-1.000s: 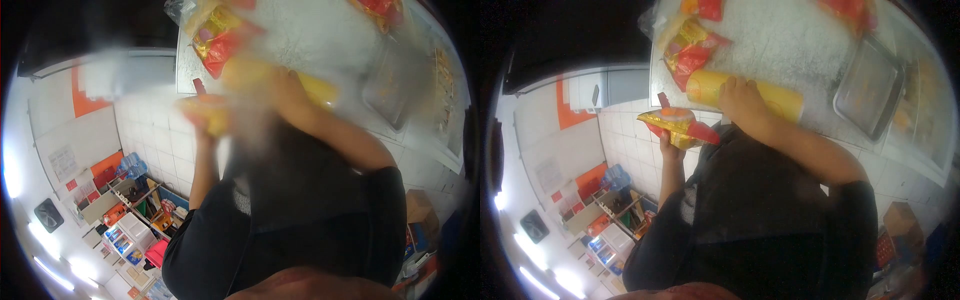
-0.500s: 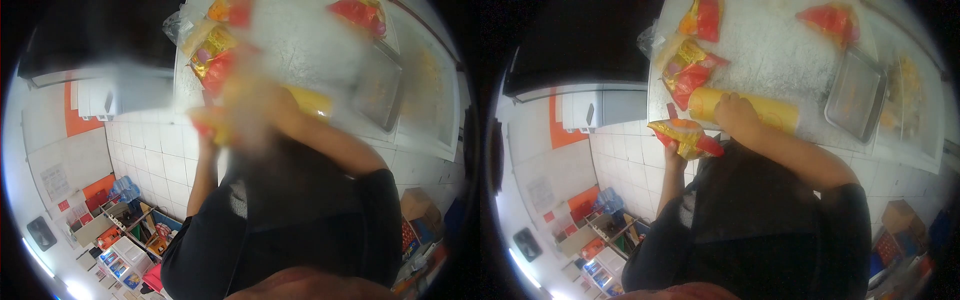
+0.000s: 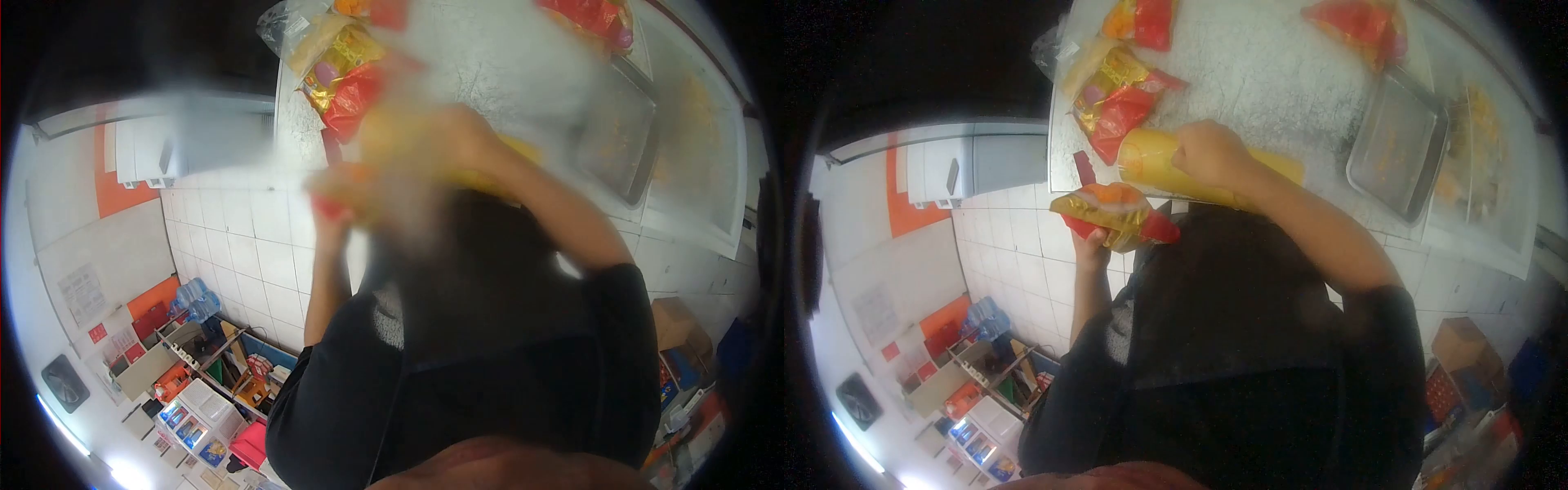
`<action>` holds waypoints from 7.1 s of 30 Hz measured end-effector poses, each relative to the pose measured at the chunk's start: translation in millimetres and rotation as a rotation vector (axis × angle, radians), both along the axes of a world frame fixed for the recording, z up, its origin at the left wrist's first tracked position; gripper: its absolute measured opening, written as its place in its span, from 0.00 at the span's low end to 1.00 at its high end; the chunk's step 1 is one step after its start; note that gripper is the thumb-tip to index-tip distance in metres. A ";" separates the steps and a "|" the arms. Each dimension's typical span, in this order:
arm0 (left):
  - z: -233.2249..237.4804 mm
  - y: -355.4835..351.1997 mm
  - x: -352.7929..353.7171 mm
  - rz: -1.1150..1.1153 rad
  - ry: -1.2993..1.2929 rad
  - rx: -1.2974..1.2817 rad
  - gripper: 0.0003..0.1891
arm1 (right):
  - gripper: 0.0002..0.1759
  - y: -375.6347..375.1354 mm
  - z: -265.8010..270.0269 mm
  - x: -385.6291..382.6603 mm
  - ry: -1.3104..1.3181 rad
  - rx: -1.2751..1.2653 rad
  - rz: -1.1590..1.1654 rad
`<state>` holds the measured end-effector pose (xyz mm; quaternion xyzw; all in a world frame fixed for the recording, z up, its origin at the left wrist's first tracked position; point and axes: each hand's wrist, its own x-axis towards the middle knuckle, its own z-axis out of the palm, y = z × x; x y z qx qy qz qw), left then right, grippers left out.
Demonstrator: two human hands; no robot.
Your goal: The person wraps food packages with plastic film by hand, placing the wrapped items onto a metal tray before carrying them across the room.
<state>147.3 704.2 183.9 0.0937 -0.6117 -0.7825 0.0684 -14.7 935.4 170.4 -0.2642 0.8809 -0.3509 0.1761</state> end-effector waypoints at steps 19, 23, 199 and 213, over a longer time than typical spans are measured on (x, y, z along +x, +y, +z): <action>47.9 32.5 -97.2 -0.725 -0.227 -0.586 0.38 | 0.10 16.9 5.6 -4.7 -0.316 -0.405 0.047; 48.4 31.9 -101.5 -0.748 -0.245 -0.572 0.37 | 0.08 14.2 -17.0 6.9 -0.204 -0.518 0.040; 91.6 103.8 -58.3 -0.610 -0.037 -0.363 0.36 | 0.36 85.9 140.5 32.1 -0.673 -1.162 0.130; 122.3 83.0 -71.9 -0.722 0.019 -0.748 0.33 | 0.55 116.4 153.7 62.7 -1.027 -1.121 0.297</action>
